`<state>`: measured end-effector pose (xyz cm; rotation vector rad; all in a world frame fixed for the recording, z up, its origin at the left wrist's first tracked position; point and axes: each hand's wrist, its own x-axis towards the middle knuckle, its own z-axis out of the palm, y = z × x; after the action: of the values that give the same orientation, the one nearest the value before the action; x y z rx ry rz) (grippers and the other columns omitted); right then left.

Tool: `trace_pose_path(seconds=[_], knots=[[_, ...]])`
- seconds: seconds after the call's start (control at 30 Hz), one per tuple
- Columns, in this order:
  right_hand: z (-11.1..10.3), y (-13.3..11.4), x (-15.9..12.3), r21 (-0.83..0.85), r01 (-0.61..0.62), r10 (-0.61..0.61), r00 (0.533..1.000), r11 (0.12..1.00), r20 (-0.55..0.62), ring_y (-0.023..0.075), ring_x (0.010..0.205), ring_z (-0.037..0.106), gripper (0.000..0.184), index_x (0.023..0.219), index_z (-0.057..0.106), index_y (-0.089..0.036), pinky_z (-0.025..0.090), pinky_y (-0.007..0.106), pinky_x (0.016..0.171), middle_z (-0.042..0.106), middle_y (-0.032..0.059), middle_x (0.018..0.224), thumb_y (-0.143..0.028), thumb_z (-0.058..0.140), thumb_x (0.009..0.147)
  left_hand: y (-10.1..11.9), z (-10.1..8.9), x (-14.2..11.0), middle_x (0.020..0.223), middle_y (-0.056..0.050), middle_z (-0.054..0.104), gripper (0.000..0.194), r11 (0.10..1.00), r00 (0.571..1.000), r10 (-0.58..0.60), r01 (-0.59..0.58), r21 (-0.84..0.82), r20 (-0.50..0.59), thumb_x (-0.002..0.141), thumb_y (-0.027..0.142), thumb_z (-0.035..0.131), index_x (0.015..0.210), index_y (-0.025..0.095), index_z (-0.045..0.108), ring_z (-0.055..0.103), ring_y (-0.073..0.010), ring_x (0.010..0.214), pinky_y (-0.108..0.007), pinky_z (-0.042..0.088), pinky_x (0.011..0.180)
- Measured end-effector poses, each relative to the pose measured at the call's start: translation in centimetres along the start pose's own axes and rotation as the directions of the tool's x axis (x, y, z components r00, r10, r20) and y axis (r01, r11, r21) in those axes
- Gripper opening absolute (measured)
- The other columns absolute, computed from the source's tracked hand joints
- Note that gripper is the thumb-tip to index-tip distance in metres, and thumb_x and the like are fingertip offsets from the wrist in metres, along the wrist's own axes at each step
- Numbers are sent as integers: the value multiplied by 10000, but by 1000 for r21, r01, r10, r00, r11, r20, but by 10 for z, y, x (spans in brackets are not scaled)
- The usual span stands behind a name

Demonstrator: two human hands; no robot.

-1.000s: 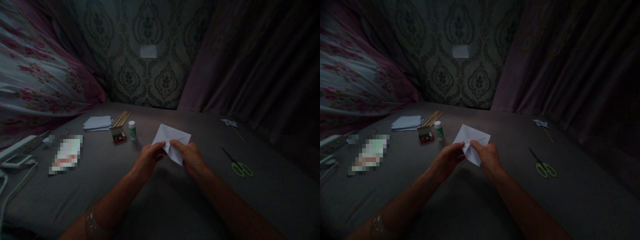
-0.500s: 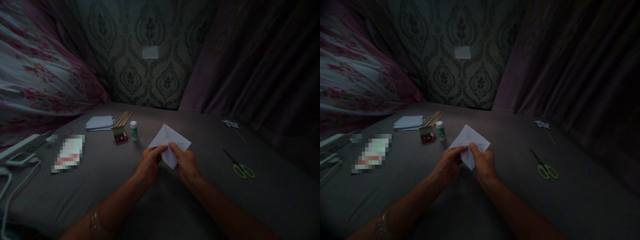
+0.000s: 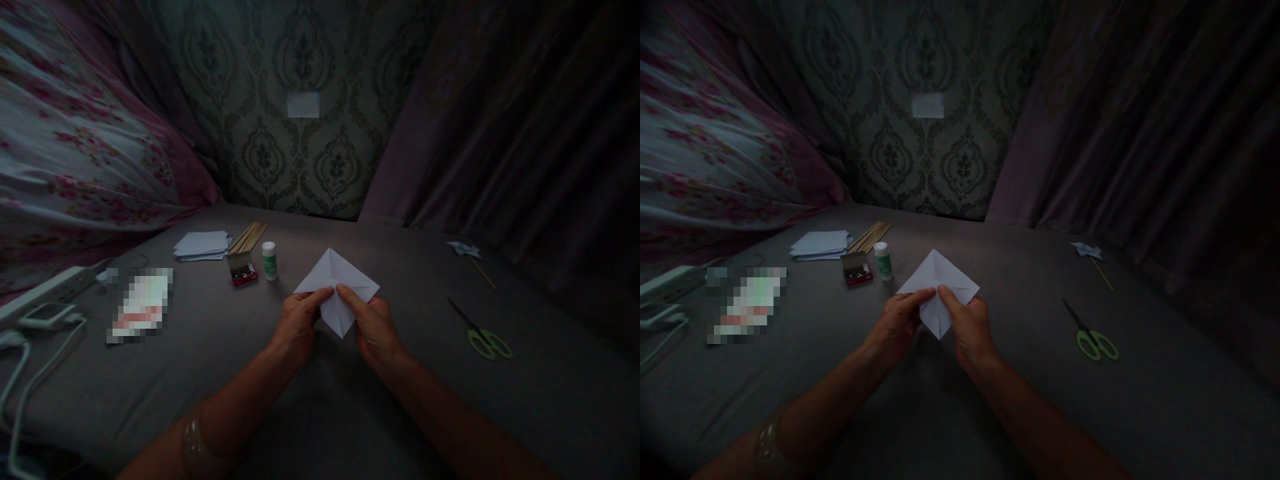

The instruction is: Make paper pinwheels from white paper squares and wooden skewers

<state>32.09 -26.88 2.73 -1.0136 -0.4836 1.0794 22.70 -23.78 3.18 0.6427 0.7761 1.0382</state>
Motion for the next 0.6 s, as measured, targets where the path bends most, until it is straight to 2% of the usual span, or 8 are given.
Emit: trace_pose_path(seconds=[0.3, 0.6], knots=[[0, -5, -1, -30, 11, -11, 1000, 999, -2, 219, 756, 686, 307, 825, 711, -118, 545, 312, 676, 743, 86, 849, -252, 785, 559, 4, 2, -2, 603, -68, 679, 186, 1000, 1000, -17, 17, 13, -18, 544, 202, 805, 640, 77, 707, 592, -124, 518, -234, 467, 559], [0, -6, 0, -124, 76, -80, 997, 989, -22, 217, 769, 682, 287, 808, 709, -119, 533, 310, 693, 739, 75, 828, -276, 772, 576, 1, 2, -4, 621, -76, 690, 249, 999, 999, -12, 11, 32, 34, 534, 257, 830, 684, 88, 725, 621, -153, 561, -251, 470, 581]])
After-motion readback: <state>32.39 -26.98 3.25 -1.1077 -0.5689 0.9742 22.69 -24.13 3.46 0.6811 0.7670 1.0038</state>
